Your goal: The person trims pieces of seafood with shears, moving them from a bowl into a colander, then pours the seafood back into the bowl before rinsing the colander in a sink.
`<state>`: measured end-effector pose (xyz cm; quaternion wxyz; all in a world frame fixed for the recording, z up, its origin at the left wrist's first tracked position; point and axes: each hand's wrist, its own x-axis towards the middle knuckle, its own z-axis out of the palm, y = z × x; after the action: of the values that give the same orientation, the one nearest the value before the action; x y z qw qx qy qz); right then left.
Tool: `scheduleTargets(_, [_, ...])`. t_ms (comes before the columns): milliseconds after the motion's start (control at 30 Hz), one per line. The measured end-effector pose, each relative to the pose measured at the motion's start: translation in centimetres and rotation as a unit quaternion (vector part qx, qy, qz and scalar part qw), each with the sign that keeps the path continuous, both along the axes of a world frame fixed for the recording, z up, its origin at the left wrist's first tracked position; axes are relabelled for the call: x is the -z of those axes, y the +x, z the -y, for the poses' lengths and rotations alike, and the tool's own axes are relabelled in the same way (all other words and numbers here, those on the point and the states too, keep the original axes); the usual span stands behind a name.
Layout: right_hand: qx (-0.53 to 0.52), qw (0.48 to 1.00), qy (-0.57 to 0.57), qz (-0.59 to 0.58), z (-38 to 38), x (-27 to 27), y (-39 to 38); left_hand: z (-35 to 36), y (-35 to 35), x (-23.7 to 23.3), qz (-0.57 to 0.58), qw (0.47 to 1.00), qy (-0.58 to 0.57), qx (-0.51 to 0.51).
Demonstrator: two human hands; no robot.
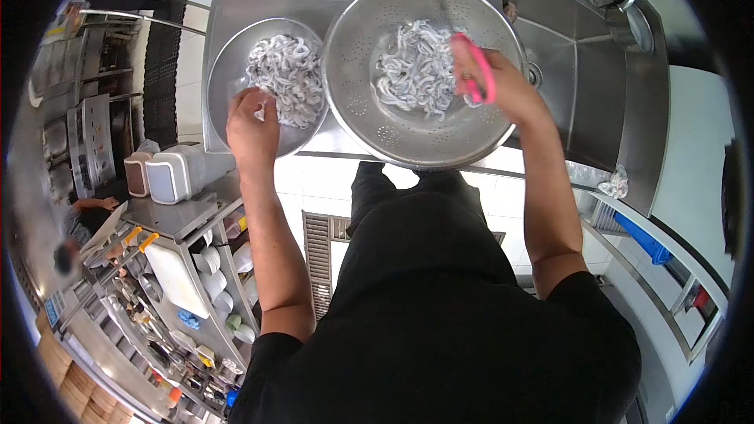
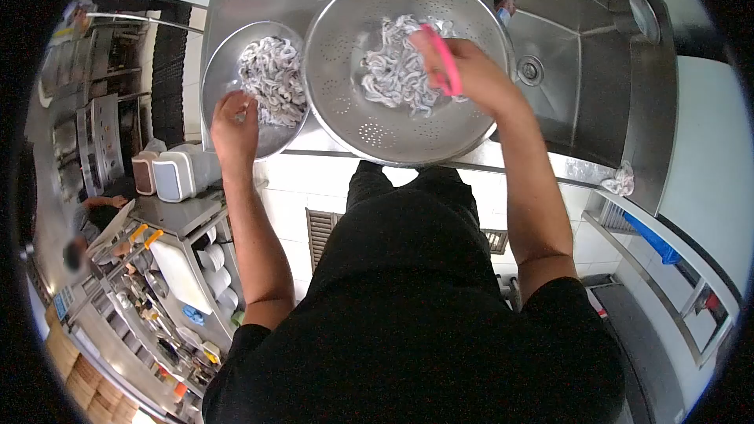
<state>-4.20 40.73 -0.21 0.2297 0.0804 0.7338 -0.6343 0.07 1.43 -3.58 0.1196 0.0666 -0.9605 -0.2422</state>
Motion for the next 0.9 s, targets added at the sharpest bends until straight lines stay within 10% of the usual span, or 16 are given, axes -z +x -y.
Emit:
scheduleTargets(567, [0.109, 0.993, 0.04, 0.032, -11.4, 2.8, 5.2, -23.8, -6.6, 10.4, 0.173, 0.925, -0.087, 0.327])
scheduleTargets(900, [0.132, 0.99, 0.025, 0.037, -13.3, 2.5, 7.1, -22.7, -8.6, 5.6, 0.446, 0.796, -0.285, 0.295])
